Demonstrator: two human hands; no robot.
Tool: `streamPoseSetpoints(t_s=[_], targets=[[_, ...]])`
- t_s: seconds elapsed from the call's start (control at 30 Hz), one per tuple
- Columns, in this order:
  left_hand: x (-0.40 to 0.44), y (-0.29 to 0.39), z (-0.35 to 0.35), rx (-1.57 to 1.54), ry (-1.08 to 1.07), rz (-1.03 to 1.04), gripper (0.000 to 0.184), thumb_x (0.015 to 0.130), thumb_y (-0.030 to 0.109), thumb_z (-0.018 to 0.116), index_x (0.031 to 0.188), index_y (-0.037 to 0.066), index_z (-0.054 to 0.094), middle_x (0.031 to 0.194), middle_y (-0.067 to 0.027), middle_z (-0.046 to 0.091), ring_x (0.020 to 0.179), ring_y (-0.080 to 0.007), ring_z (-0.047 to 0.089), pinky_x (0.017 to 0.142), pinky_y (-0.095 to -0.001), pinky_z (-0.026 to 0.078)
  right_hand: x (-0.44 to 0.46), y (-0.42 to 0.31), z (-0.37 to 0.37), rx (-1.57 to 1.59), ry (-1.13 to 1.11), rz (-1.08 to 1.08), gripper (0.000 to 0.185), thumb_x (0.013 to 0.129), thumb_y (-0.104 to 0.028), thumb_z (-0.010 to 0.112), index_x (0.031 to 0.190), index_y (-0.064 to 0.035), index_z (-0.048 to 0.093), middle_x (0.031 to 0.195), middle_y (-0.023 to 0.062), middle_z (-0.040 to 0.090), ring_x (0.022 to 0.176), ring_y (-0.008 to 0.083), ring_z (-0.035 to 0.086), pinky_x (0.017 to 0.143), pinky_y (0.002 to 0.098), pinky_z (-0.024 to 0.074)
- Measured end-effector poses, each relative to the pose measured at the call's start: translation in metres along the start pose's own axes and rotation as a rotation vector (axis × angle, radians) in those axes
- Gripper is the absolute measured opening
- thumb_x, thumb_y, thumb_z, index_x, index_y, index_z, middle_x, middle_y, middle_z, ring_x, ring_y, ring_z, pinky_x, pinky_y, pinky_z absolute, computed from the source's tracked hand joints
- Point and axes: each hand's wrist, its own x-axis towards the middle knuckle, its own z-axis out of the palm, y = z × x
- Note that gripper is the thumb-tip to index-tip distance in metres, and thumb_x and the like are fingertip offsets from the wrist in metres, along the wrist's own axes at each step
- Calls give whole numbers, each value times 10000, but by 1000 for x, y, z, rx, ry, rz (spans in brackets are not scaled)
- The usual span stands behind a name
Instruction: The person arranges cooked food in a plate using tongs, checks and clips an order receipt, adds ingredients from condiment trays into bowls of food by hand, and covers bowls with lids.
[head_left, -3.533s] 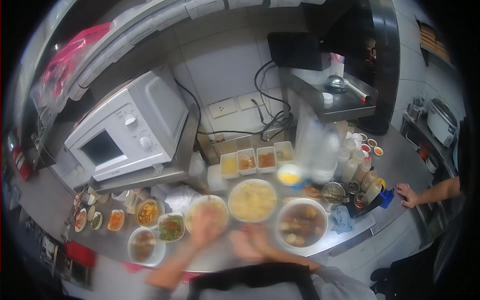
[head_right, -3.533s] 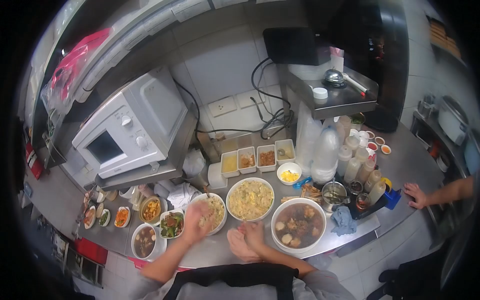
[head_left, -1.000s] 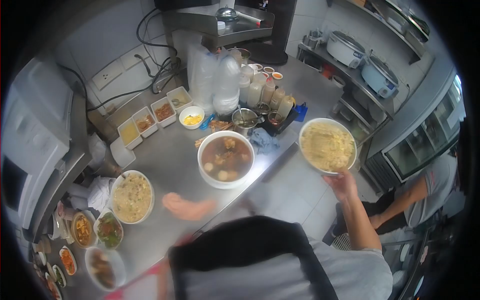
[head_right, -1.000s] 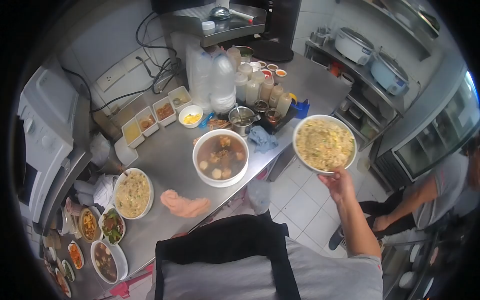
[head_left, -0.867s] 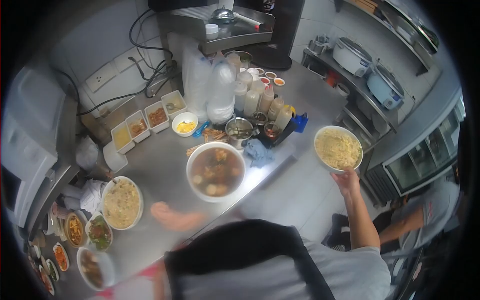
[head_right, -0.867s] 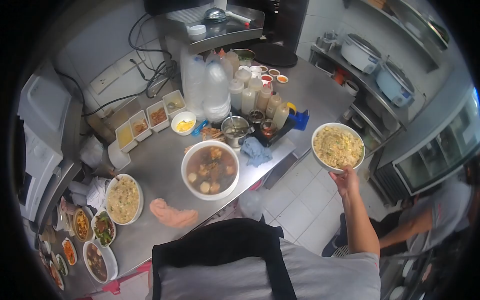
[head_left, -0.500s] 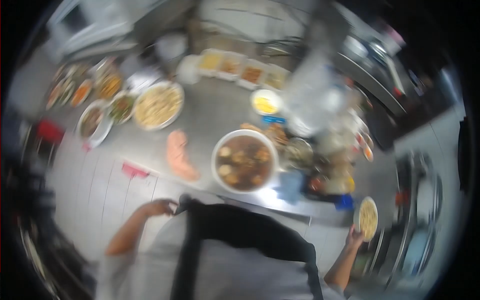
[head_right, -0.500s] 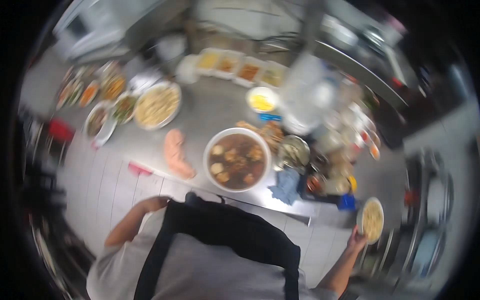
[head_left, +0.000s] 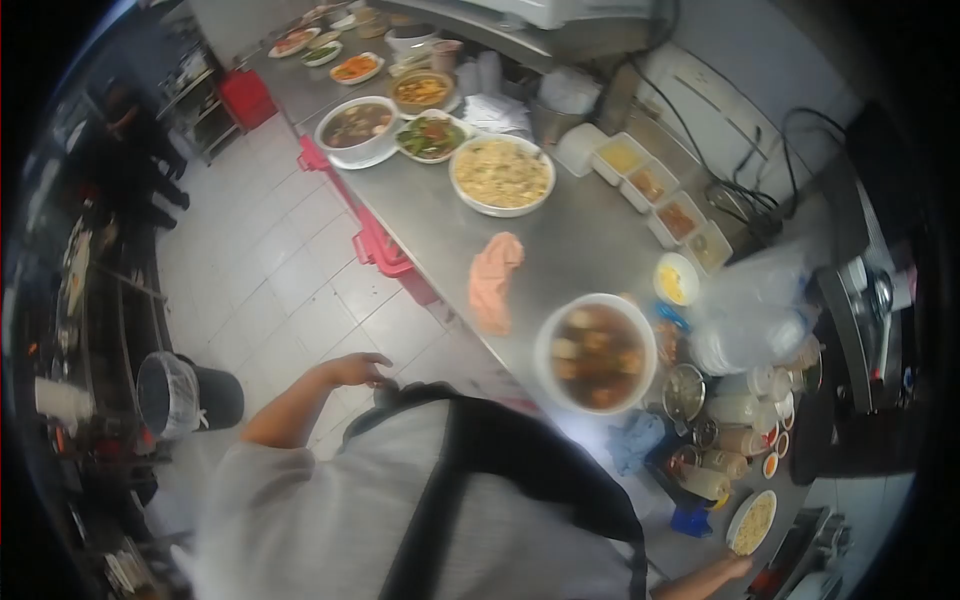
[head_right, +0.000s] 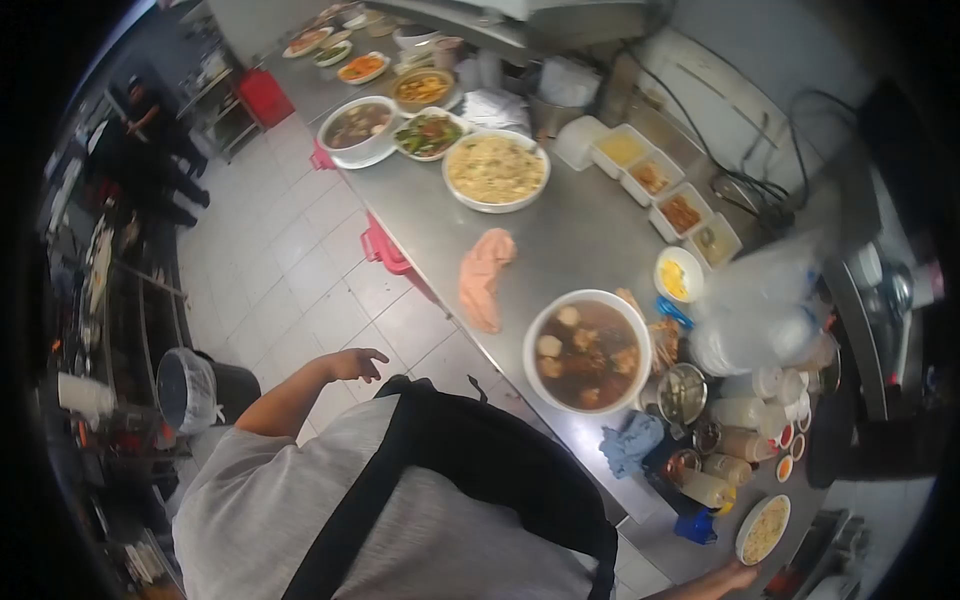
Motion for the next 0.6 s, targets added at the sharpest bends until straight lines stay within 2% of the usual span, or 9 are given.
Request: streamPoseSetpoints(t_s=[0.17,0.23,0.3,0.37,0.4,0.43,0.47,0.5,0.6], targets=[[-32,-84,-17,242,194,79,407,813,226,563,1185,63,542,1039,-140,632,878,-247,611,805,-352,470,-180,-86,64,176,48,-829,592,914,-364,526,1388,-138,253,1288,77,425,1012,232,486,789,354,477],[-52,-115,-25,351,270,62,414,817,244,584,1196,86,534,1023,-148,636,903,-264,609,825,-365,463,-276,-93,95,200,-101,-1315,511,969,-339,412,1374,-70,255,1292,81,424,1044,220,488,784,313,477],[-79,-139,-35,395,333,1,437,828,194,595,1246,112,496,936,-142,670,891,-266,633,802,-351,478,-390,-85,126,383,-183,-1343,511,991,-350,340,1379,-36,233,1306,84,418,1084,211,487,793,305,474],[-106,-175,-42,295,466,-40,446,810,204,611,1236,127,505,766,-127,662,759,-255,645,709,-342,491,-459,-64,151,627,-469,-1406,544,983,-403,331,1408,-86,211,1326,80,407,1144,201,467,828,313,470],[-132,-178,-48,193,466,-84,448,807,201,611,1237,131,504,723,-120,655,719,-254,643,684,-340,492,-501,-53,157,639,-613,-1425,513,980,-409,328,1427,-194,199,1344,77,396,1198,194,417,904,355,455],[-155,-183,-50,92,460,-126,451,804,198,610,1238,136,503,679,-114,647,679,-252,642,659,-337,493,-536,-43,172,847,-669,-1442,432,945,-292,394,1242,19,359,1223,250,440,1157,379,443,884,576,458],[-172,-191,-54,71,466,-196,519,759,155,655,1250,131,490,937,-203,643,877,-330,622,777,-399,478,-571,-32,175,846,-713,-1467,438,949,-317,389,1224,23,353,1168,243,472,1097,374,487,854,550,487],[-181,-206,-53,7,518,-180,565,752,161,664,1279,147,460,955,-206,641,899,-339,617,794,-398,475,-607,-25,176,837,-745,-1496,447,954,-342,384,1205,27,347,1113,236,505,1037,370,531,824,523,516],[-199,-259,-47,-214,549,4,784,715,161,699,1395,196,309,1120,-220,594,1055,-382,556,897,-401,442,-688,-21,197,865,-738,-1666,582,933,-452,378,1301,-2,380,1303,239,410,1088,337,514,810,509,509]])
